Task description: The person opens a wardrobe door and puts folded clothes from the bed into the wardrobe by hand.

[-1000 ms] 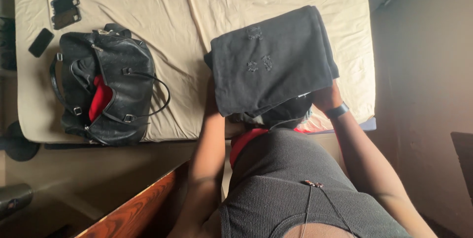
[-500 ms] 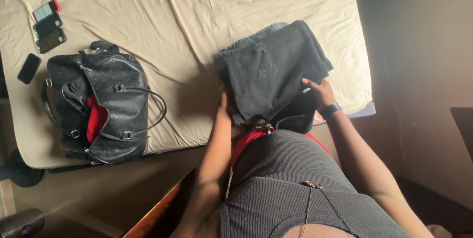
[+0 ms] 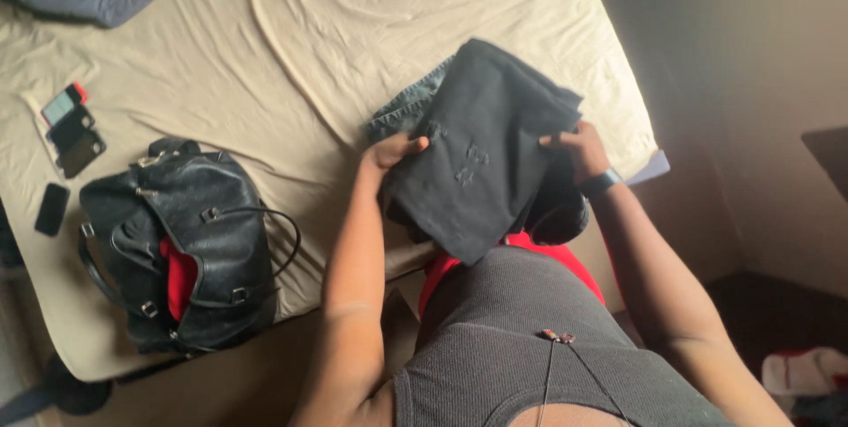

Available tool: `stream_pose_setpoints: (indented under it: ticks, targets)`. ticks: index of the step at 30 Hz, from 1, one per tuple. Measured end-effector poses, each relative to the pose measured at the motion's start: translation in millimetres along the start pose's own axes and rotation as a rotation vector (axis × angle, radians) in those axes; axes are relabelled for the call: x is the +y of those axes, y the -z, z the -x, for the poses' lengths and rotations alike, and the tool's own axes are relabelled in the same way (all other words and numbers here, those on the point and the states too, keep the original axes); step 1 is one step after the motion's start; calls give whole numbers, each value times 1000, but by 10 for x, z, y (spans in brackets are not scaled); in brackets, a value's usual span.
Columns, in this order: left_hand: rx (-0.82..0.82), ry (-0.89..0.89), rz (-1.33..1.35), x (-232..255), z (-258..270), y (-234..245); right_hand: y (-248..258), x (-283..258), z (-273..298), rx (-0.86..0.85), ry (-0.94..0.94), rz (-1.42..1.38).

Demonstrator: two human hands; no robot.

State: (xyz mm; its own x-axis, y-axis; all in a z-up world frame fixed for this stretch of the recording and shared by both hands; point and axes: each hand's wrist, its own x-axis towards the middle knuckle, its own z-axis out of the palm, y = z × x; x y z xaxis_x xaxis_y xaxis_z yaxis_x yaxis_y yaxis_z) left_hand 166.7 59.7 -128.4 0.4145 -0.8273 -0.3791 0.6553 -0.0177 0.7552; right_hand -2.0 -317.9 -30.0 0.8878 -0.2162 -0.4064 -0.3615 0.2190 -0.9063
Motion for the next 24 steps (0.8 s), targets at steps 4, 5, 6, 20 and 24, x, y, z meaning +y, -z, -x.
stream_pose_setpoints:
  ticks: [4, 5, 6, 20, 24]
  targets:
    - [-106, -47, 12, -51, -219, -80, 463, -102, 112, -395, 53, -423]
    - [-106, -102, 14, -116, -223, -139, 583, -25, 238, -455, 57, -528]
    - [-105, -157, 17, -196, -197, -212, 705, 78, 367, -518, 63, -619]
    - [-250, 84, 9, -139, -847, -1669, 540, 1175, 1969, 211, 196, -1141]
    - [-279, 98, -26, -293, -963, -2224, 681, 1341, 2375, 326, 307, -1225]
